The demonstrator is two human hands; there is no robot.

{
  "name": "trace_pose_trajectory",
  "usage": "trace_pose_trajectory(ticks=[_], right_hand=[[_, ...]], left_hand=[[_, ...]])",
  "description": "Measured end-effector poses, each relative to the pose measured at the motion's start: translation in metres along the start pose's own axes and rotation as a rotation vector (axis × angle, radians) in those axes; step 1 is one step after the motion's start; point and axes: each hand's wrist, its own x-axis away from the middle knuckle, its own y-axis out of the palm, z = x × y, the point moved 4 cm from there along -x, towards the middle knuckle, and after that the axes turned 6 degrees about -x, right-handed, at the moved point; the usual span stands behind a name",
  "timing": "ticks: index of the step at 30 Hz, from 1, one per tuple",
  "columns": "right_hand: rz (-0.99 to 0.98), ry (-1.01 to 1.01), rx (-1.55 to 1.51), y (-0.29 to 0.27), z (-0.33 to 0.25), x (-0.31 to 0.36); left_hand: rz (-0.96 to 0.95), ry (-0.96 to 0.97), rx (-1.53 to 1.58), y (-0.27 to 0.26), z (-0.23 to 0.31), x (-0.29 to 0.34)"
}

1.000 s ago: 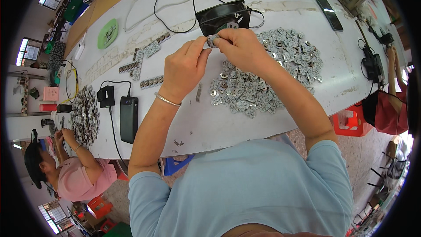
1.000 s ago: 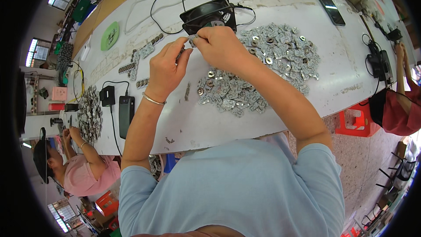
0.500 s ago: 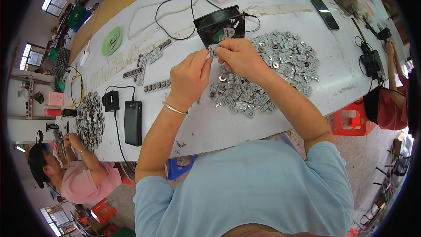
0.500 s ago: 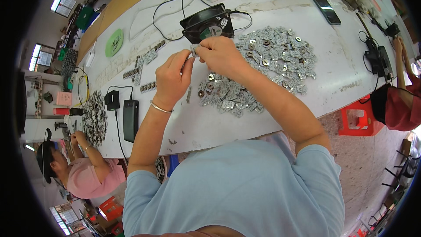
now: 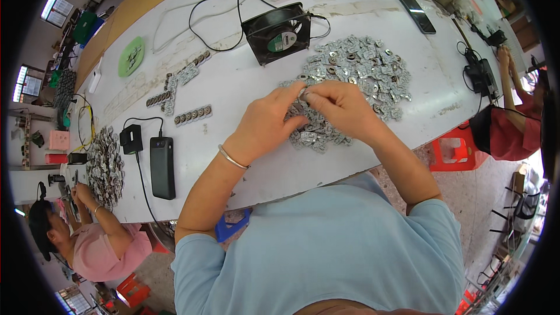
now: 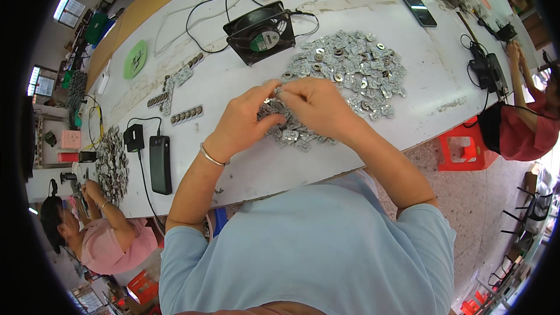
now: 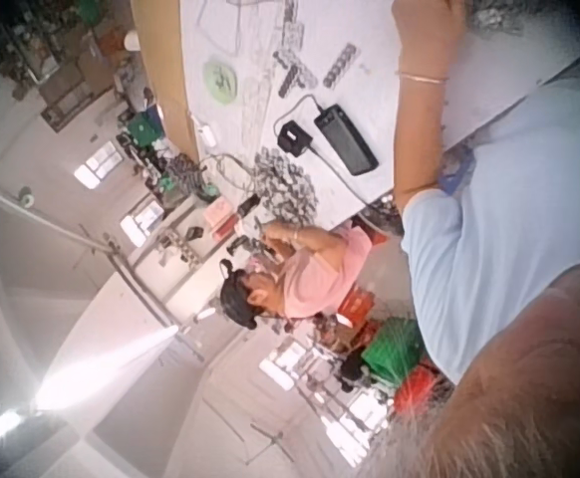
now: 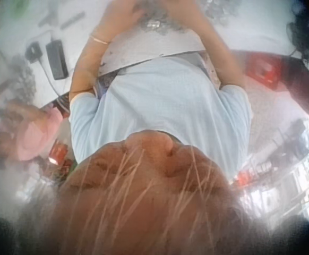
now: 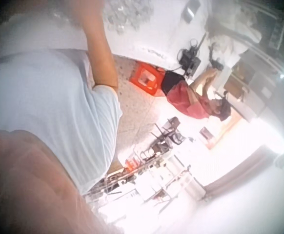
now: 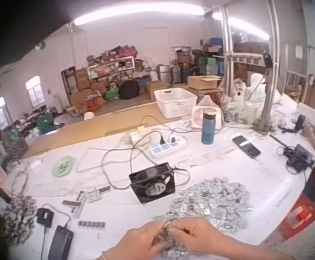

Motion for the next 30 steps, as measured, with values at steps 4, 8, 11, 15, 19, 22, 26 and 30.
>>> trace_pose_trajectory(ticks=[4, 8, 11, 15, 19, 22, 26, 30], right_hand=[[-0.230, -0.012, 0.014, 0.013, -0.010, -0.005], [-0.350, 0.148, -0.002, 0.019, 0.000, -0.009], [-0.444, 0.081, 0.021, 0.020, -0.002, -0.014], [-0.406, 0.107, 0.018, 0.019, -0.008, -0.021], [-0.379, 0.185, 0.013, 0.012, -0.003, -0.031], [-0.403, 0.175, -0.017, 0.013, -0.005, -0.032], [-0.516, 0.357, -0.330, 0.021, -0.012, -0.030], [-0.587, 0.389, -0.506, 0.024, -0.007, -0.031]], left_hand=[[-0.067, -0.013, 0.162, -0.008, 0.003, -0.010], [-0.126, 0.015, 0.224, -0.009, 0.000, -0.012], [-0.143, -0.016, 0.261, -0.009, -0.005, -0.013], [-0.151, -0.033, 0.337, -0.014, -0.002, -0.015], [-0.254, -0.252, 0.304, -0.035, -0.013, -0.018], [-0.450, -0.416, 0.435, -0.029, -0.028, -0.007], [-0.519, -0.356, 0.701, -0.034, -0.033, 0.000], [-0.511, -0.222, 0.807, -0.031, -0.032, -0.002]])
